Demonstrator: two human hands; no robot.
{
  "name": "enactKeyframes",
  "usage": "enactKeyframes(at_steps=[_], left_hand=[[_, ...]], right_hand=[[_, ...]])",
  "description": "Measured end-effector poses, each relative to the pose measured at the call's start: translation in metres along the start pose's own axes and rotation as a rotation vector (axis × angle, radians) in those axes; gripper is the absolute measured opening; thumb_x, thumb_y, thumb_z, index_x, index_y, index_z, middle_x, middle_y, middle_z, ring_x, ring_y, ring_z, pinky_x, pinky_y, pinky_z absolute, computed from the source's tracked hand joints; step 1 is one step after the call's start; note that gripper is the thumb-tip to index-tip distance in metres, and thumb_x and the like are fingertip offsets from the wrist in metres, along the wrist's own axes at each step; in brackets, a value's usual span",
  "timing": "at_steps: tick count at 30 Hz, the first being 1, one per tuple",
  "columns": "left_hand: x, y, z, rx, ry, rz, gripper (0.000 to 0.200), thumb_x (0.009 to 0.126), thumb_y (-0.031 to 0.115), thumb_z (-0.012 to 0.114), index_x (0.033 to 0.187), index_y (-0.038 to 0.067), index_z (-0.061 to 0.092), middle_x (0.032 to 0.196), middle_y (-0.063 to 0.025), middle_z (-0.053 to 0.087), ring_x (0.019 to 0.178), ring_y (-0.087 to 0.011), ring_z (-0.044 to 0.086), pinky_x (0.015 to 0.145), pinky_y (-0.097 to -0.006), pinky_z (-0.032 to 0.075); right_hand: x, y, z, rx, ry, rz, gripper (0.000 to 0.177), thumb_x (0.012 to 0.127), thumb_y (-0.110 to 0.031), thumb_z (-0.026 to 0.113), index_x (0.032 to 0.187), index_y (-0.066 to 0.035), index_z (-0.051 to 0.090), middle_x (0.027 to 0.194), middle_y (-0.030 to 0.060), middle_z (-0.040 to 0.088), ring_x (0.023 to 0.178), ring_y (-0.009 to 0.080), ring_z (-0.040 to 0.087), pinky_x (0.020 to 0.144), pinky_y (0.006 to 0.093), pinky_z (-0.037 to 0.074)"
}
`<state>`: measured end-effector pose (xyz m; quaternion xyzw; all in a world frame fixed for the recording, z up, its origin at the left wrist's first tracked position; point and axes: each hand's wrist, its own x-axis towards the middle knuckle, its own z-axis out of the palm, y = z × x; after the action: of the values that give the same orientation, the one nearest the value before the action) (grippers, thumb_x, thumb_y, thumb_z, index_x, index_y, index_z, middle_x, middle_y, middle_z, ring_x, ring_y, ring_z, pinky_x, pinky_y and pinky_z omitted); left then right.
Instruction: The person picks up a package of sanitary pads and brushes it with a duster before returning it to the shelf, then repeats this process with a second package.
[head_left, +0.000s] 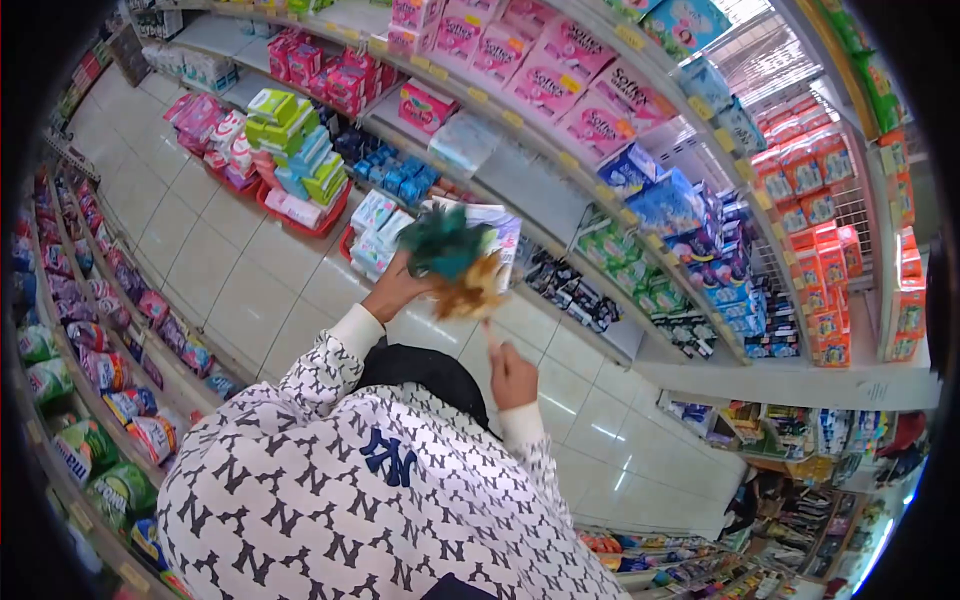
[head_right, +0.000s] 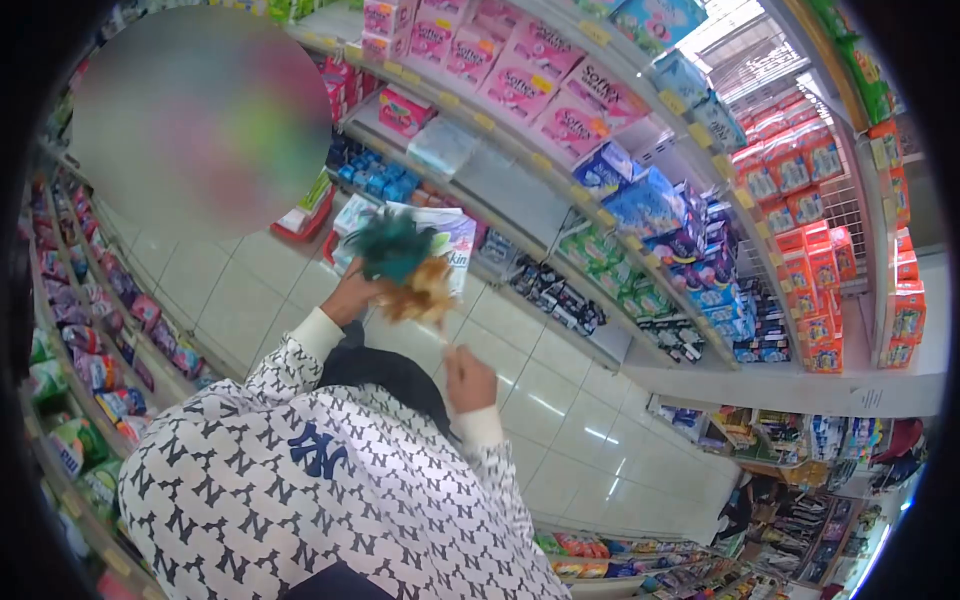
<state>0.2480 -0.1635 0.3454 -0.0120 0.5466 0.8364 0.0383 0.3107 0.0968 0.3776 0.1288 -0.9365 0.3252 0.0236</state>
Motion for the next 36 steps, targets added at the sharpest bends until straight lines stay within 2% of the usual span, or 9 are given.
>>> enactKeyframes(at_steps=[4,10,14,19,23,27,31,34,36], left_hand=[[-0.032,0.017,0.031,-0.007,0.179,0.072,0.096,0.074,0.011,0.079,0.147,0.004,0.017,0.138,-0.0122,0.04,0.129,-0.0217,0.04,0.108,-0.0343,0.033],[-0.054,0.033,0.016,0.01,0.177,0.137,0.097,0.074,0.008,0.077,0.148,0.003,0.014,0.141,-0.0131,0.038,0.131,-0.0215,0.039,0.108,-0.0348,0.034],[-0.066,0.048,0.018,0.071,0.243,0.174,0.104,0.07,0.001,0.078,0.149,0.005,0.01,0.139,-0.013,0.037,0.133,-0.0236,0.037,0.109,-0.0352,0.032],[-0.065,0.055,0.017,0.144,0.084,0.202,0.113,0.066,0.016,0.083,0.149,0.003,0.008,0.143,-0.0155,0.032,0.135,-0.0269,0.033,0.112,-0.0393,0.028],[-0.042,0.048,0.018,0.641,0.066,0.189,0.111,0.064,0.022,0.087,0.145,-0.002,0.016,0.141,-0.0194,0.035,0.132,-0.029,0.038,0.108,-0.0402,0.033],[-0.006,0.054,0.008,0.415,0.187,0.111,0.104,0.062,0.026,0.089,0.14,-0.002,0.025,0.132,-0.0201,0.044,0.126,-0.0289,0.044,0.104,-0.0407,0.038],[0.012,0.066,-0.038,0.766,0.233,0.394,0.092,0.059,0.024,0.088,0.133,-0.001,0.038,0.124,-0.0194,0.05,0.12,-0.0372,0.048,0.103,-0.0423,0.038],[0.022,0.085,-0.069,0.916,0.198,0.516,0.094,0.058,0.024,0.087,0.134,0.0,0.038,0.125,-0.0188,0.05,0.12,-0.0374,0.048,0.105,-0.0443,0.036],[0.033,0.098,-0.093,1.188,0.025,0.753,0.088,0.059,0.023,0.086,0.131,0.003,0.04,0.127,-0.0165,0.05,0.12,-0.0367,0.048,0.107,-0.0498,0.033]], right_hand=[[0.014,0.063,0.015,0.477,0.219,0.533,0.031,0.097,-0.025,0.051,0.079,-0.001,0.058,0.066,0.0252,0.054,0.062,0.0417,0.057,0.055,0.0408,0.043],[0.0,0.003,0.014,0.148,-0.082,0.049,0.034,0.1,-0.027,0.047,0.08,-0.001,0.058,0.063,0.0242,0.051,0.054,0.0323,0.055,0.053,0.0352,0.041],[0.036,0.105,0.036,0.531,-0.106,0.551,0.04,0.101,-0.036,0.049,0.083,-0.003,0.063,0.064,0.0089,0.06,0.058,0.0197,0.06,0.053,0.036,0.043],[0.057,-0.034,0.003,1.035,-0.002,0.443,0.04,0.1,-0.042,0.049,0.107,-0.004,0.06,0.096,0.0032,0.062,0.084,0.0107,0.059,0.072,0.0302,0.048],[0.075,-0.039,0.023,1.101,0.068,0.476,0.045,0.1,-0.043,0.047,0.122,-0.004,0.053,0.12,0.0059,0.058,0.109,0.0141,0.054,0.09,0.0323,0.045],[0.092,-0.059,0.036,1.227,0.176,0.461,0.043,0.102,-0.039,0.043,0.116,-0.001,0.058,0.116,0.0062,0.063,0.101,0.0156,0.057,0.093,0.0322,0.041],[0.091,-0.039,0.016,0.623,0.068,0.098,0.037,0.103,-0.033,0.042,0.099,-0.002,0.061,0.08,0.015,0.069,0.08,0.0254,0.067,0.078,0.0372,0.05],[0.082,-0.063,0.008,0.118,-0.326,0.049,0.033,0.101,-0.032,0.044,0.088,-0.006,0.059,0.07,0.0187,0.063,0.067,0.0371,0.065,0.062,0.0416,0.049],[0.092,-0.062,0.025,-0.045,-0.222,0.091,0.03,0.099,-0.031,0.049,0.083,-0.007,0.057,0.063,0.0205,0.058,0.063,0.0427,0.059,0.054,0.0457,0.044]])
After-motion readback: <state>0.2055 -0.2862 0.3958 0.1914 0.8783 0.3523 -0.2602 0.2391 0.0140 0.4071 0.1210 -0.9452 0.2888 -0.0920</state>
